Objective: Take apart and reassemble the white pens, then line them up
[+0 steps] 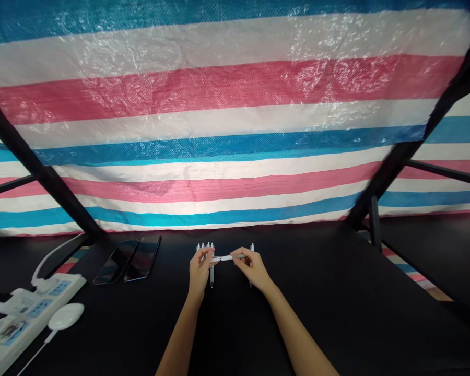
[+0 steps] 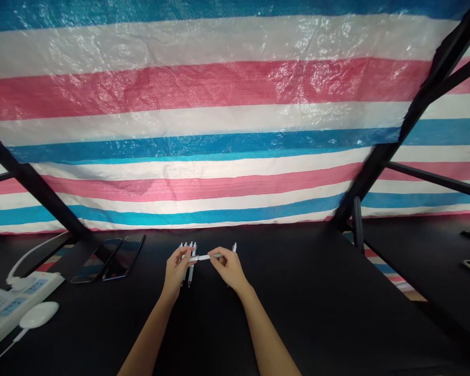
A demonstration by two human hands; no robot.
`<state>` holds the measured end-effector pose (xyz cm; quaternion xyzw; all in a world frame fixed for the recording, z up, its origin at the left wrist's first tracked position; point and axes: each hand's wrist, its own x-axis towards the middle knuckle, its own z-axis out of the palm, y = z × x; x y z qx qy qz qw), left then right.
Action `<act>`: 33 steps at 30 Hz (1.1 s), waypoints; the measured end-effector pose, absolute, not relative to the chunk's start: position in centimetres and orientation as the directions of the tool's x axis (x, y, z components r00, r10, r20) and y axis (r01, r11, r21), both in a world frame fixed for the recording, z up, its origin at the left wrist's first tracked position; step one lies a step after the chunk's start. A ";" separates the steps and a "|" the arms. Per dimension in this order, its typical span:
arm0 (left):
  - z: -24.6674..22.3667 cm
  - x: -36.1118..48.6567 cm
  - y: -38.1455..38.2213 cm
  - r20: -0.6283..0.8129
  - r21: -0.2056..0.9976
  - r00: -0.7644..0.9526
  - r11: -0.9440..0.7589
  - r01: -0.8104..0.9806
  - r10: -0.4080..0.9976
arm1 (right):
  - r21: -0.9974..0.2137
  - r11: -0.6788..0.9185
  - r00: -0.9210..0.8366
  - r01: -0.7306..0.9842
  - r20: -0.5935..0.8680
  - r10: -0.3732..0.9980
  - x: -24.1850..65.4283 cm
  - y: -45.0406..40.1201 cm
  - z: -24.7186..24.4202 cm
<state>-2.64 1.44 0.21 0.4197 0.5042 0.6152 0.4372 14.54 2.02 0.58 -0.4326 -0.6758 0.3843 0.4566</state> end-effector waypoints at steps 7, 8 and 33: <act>0.1 -2.7 1.5 0.053 0.990 -0.259 -0.085 -0.113 0.964 | -0.881 0.396 -0.180 0.258 0.359 0.916 14.5 1.9 0.8; 0.1 -2.7 1.5 0.049 0.991 -0.256 -0.080 -0.110 0.965 | -0.879 0.401 -0.174 0.257 0.366 0.914 14.5 1.9 0.9; -0.1 -2.1 1.2 0.280 0.960 -0.272 -0.278 0.045 0.921 | -0.996 0.091 -0.136 -0.008 0.091 0.986 14.4 3.0 0.3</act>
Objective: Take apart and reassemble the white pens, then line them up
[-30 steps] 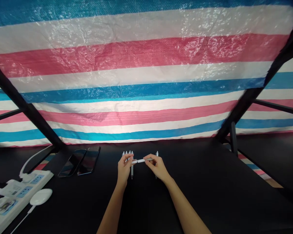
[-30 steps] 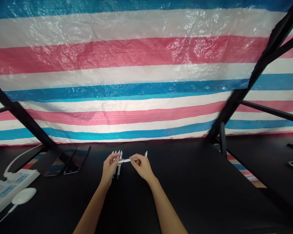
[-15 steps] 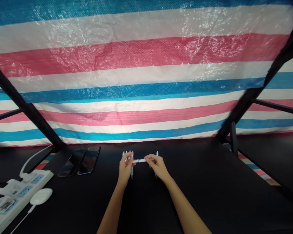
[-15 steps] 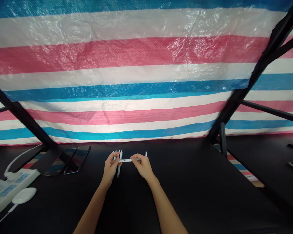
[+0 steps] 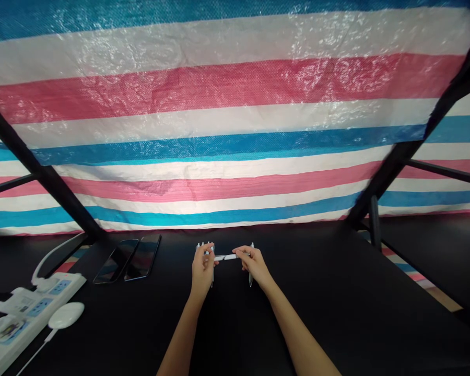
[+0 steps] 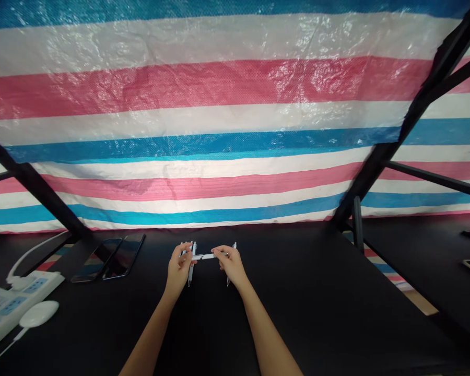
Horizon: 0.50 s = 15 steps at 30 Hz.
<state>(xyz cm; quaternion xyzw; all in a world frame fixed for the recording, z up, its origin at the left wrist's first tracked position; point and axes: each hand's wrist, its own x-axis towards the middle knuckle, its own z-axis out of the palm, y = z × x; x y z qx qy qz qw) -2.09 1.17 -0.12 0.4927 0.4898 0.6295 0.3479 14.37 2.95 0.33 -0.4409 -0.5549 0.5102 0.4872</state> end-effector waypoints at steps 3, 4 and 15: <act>0.1 -2.0 1.1 0.264 0.964 -0.278 -0.261 0.048 0.924 | -0.997 0.074 -0.097 -0.034 0.077 0.992 14.4 3.0 0.4; 0.2 -1.9 1.1 0.253 0.967 -0.279 -0.253 0.034 0.926 | -0.997 0.065 -0.083 -0.040 0.068 0.994 14.4 3.1 0.5; 0.0 -2.6 1.7 0.193 0.973 -0.351 -0.225 -0.052 0.916 | -0.975 0.197 0.087 0.102 0.206 0.975 14.9 3.1 -0.1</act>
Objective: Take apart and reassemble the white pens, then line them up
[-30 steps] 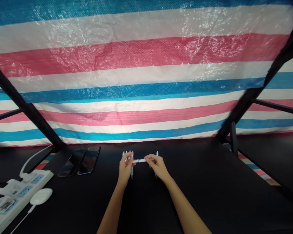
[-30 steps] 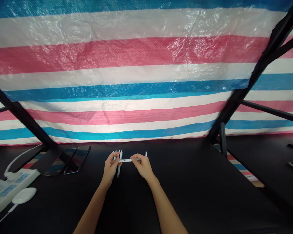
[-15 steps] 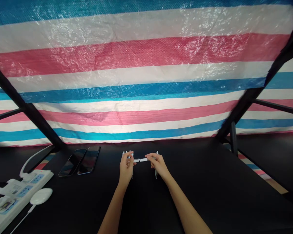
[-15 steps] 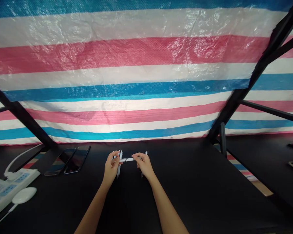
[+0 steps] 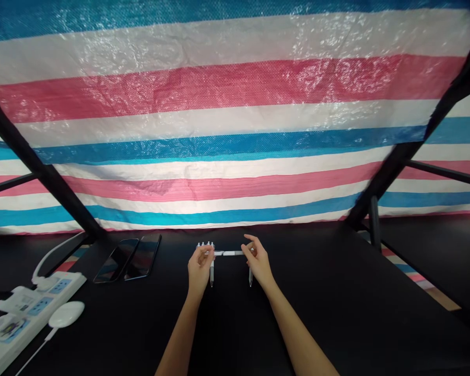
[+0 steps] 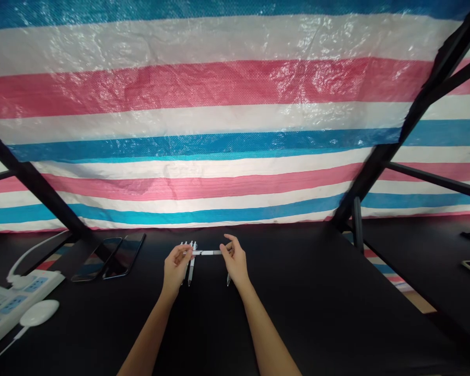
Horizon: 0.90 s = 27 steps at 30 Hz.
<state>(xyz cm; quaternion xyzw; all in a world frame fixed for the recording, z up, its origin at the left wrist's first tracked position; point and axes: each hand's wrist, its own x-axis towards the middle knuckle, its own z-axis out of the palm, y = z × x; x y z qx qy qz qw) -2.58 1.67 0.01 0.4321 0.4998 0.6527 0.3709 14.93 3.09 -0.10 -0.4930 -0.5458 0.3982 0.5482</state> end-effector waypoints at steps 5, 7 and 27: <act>-0.6 -4.2 2.0 0.186 0.977 -0.443 -0.212 -0.010 0.877 | -0.909 0.199 0.163 0.367 0.274 0.948 16.8 3.6 0.0; -0.7 -4.7 2.1 0.162 0.983 -0.472 -0.185 -0.002 0.866 | -0.871 0.124 0.166 0.476 0.228 0.960 17.5 3.7 0.3; -0.1 -7.7 1.9 -0.147 0.871 -0.738 -0.268 -0.412 0.658 | -0.515 -0.005 -0.011 0.857 -0.028 1.000 17.3 2.9 0.8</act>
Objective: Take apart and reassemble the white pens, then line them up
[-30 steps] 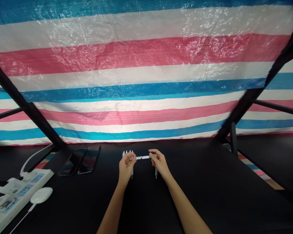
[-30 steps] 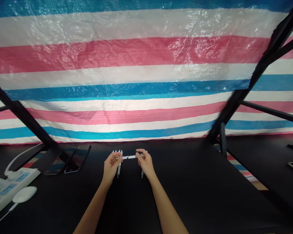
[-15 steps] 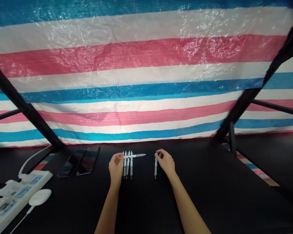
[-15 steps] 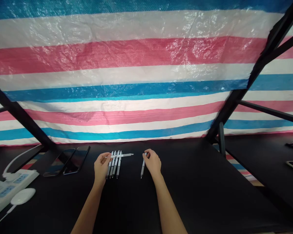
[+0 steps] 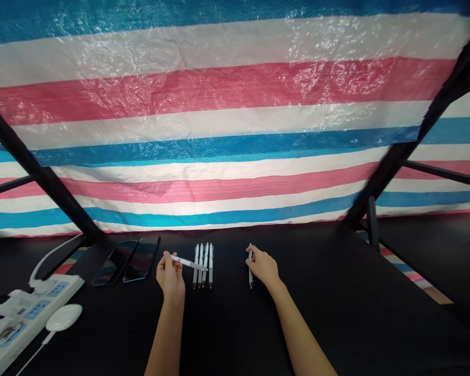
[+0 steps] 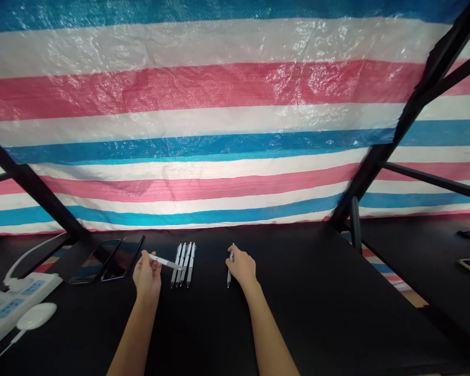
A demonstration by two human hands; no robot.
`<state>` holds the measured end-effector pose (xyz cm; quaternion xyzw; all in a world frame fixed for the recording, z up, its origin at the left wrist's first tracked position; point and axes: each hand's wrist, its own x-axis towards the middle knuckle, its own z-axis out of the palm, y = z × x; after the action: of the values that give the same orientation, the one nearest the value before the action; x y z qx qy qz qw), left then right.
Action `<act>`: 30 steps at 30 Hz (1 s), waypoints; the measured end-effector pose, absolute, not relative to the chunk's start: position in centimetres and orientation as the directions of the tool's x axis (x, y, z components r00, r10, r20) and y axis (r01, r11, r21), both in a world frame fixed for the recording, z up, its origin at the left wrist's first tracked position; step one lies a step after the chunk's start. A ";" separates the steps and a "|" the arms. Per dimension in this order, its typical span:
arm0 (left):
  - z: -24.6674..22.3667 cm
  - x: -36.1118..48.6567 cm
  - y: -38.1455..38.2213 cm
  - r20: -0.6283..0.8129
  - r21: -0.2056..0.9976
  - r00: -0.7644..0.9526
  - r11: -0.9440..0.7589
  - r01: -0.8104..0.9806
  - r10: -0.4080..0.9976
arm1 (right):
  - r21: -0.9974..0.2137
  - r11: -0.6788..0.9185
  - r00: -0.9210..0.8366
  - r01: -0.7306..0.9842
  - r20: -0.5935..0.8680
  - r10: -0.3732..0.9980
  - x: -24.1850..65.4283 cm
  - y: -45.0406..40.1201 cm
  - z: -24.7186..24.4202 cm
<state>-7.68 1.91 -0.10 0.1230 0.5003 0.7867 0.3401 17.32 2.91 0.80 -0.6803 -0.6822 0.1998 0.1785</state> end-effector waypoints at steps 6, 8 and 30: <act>-0.8 -9.2 2.1 -0.118 0.964 -0.796 -0.123 -0.234 0.594 | -0.517 -0.010 -0.012 0.856 -0.040 0.999 17.3 3.0 0.9; -1.2 -9.3 2.2 -0.037 0.983 -0.804 -0.122 -0.136 0.593 | -0.515 -0.013 -0.007 0.857 -0.037 0.999 17.3 3.0 0.8; -4.8 -7.1 3.5 0.196 0.965 -0.420 -0.098 0.242 0.886 | -0.980 0.162 0.074 0.116 0.171 0.982 15.7 4.9 -2.8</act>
<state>-7.12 3.52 -4.84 0.4614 0.6112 0.5800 0.2778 15.75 4.95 -2.83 -0.5033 -0.5456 0.4068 0.5325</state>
